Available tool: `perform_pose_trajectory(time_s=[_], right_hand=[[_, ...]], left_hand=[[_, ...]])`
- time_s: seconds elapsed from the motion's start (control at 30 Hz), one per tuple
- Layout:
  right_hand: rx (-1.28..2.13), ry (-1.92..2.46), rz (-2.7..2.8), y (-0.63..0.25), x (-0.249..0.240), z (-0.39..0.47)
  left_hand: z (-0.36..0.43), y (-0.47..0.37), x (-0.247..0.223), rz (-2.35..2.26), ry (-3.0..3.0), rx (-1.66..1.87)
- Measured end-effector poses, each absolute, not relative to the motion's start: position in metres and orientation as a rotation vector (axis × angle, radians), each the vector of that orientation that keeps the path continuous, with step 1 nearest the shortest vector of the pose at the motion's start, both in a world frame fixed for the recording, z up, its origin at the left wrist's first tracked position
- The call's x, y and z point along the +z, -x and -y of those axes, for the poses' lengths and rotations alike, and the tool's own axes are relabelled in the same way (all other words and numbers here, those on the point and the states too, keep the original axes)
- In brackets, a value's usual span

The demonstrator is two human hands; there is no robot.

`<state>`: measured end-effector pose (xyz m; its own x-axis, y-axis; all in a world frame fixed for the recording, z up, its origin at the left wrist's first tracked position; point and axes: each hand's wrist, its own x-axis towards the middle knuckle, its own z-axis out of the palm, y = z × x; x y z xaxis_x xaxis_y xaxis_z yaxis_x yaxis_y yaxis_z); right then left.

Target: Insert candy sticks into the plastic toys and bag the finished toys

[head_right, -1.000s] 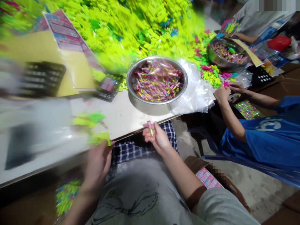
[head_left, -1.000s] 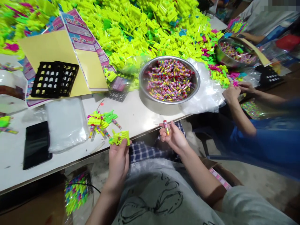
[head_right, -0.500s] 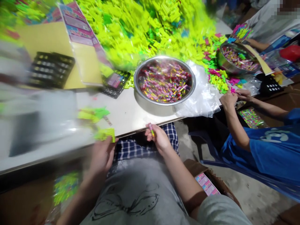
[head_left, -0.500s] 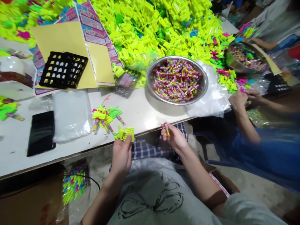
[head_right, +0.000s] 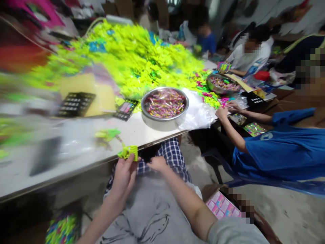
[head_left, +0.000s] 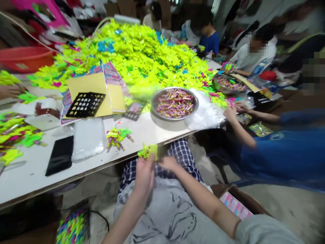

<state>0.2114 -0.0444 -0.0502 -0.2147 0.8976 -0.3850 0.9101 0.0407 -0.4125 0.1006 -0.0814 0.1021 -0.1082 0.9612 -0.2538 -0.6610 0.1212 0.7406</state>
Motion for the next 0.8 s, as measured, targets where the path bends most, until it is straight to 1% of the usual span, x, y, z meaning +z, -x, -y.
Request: perform_pose_trajectory(time_s=[0.23,0.43,0.57,0.73,0.8], right_hand=[[-0.804,-1.948,-2.368,-0.202,-0.035,0.065],[-0.780,-1.997,-2.427,-0.192,-0.045,0.069],[-0.825,-2.005,-2.446,-0.187,-0.055,0.067],[-0.923,-1.847,-2.478,-0.185,-0.068,0.066],[-1.029,-1.836,-2.478,-0.188,-0.069,0.066]], left_hand=[[0.110,-0.110,0.119,-0.912,-0.510,1.377],[0.109,-0.106,0.119,-0.936,-0.599,1.385],[0.102,-0.106,0.109,-1.003,-0.500,1.425],[0.089,-0.107,0.094,-0.948,-0.442,1.504],[0.081,-0.105,0.084,-0.915,-0.470,1.510]])
